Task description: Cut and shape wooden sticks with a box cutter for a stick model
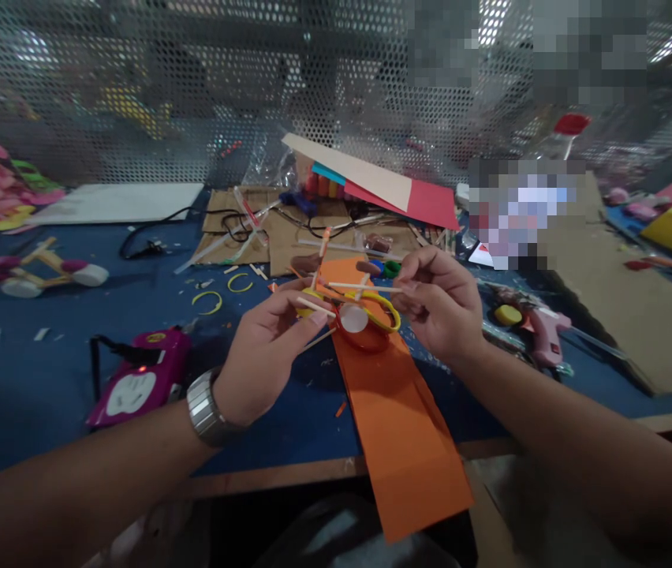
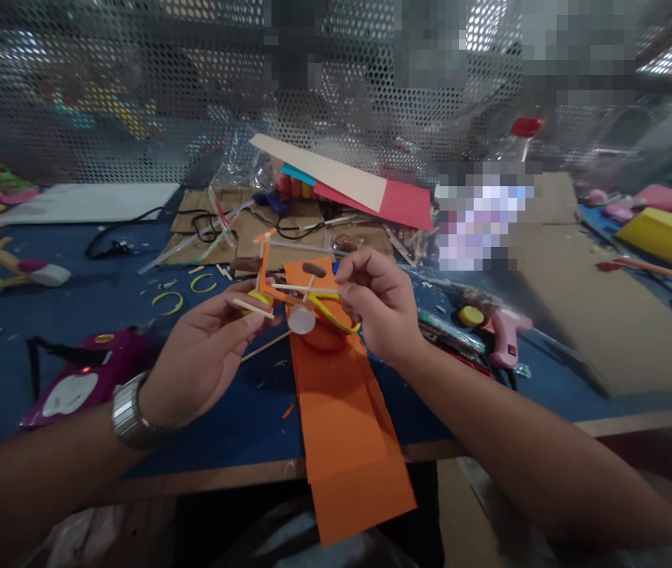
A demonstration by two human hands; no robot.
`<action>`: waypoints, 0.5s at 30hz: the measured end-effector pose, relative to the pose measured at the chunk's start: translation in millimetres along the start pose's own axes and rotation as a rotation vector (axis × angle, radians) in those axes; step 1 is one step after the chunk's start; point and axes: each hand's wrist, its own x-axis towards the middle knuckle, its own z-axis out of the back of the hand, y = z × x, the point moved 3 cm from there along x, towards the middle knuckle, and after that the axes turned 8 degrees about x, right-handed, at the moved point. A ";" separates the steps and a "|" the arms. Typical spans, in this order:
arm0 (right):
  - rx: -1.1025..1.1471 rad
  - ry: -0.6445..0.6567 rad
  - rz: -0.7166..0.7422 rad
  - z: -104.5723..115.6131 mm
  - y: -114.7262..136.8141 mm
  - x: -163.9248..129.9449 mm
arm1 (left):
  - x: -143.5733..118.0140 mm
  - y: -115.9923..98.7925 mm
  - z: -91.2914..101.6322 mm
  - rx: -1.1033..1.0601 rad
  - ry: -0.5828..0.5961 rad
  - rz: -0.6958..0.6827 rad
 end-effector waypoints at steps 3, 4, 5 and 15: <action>0.000 -0.033 0.021 0.0 2.1 3.2 | -0.6 4.3 1.9 0.057 0.015 0.017; 0.011 -0.052 0.024 -0.1 3.7 5.1 | -0.6 5.6 2.8 0.089 0.020 0.011; 0.030 -0.071 0.024 -0.3 5.4 7.1 | -0.6 6.4 3.6 0.122 0.026 0.000; 0.034 -0.032 -0.019 -1.3 11.8 10.8 | -2.1 -13.0 -0.6 0.350 0.066 -0.213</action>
